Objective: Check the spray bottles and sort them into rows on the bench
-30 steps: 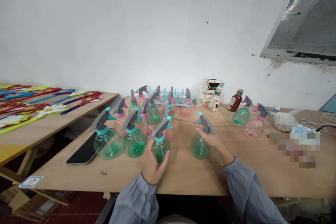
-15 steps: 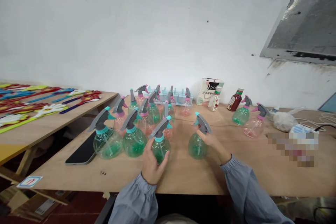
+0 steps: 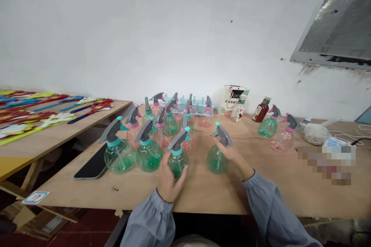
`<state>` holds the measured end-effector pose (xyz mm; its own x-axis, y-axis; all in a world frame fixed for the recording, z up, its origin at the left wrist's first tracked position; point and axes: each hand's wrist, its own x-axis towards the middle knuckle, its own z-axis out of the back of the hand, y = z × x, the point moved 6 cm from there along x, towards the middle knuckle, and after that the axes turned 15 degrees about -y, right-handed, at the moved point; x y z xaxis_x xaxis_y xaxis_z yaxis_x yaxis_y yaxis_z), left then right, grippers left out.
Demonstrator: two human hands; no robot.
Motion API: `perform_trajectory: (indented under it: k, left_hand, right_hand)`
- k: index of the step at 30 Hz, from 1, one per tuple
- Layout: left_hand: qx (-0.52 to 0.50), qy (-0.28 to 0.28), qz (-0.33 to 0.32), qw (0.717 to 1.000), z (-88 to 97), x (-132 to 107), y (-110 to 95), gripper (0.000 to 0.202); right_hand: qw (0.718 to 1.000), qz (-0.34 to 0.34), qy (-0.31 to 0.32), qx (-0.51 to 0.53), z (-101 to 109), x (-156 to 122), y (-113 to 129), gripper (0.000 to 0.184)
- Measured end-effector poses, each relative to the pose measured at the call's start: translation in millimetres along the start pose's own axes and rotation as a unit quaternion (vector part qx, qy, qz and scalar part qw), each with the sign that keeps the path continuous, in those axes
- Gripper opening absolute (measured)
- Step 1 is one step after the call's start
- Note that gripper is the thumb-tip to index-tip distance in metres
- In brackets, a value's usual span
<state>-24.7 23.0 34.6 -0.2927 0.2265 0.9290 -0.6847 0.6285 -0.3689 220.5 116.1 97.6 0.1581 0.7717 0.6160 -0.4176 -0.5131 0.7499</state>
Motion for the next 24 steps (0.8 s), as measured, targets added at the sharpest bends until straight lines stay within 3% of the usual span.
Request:
perform_trajectory:
  k: [2, 5, 11, 20, 24]
  left_hand:
    - [0.000, 0.001, -0.005, 1.000, -0.1, 0, 0, 0.082]
    - [0.000, 0.003, -0.011, 1.000, -0.2, 1, 0, 0.083]
    - [0.002, 0.000, -0.003, 1.000, -0.2, 0, 1, 0.080]
    - [0.023, 0.003, -0.021, 1.000, 0.5, 3, -4, 0.078]
    - [0.021, 0.006, -0.025, 0.999, 1.0, 4, -5, 0.078]
  right_hand:
    - [1.000, -0.003, -0.026, -0.012, 1, 1, -4, 0.027]
    - [1.000, -0.007, -0.018, -0.021, -2, 4, -5, 0.031]
    - [0.999, -0.031, -0.037, -0.023, 13, -5, 1, 0.079]
    - [0.993, -0.095, -0.066, -0.031, 47, -50, -22, 0.055]
    - [0.981, -0.114, -0.152, -0.040, 94, -57, -29, 0.059]
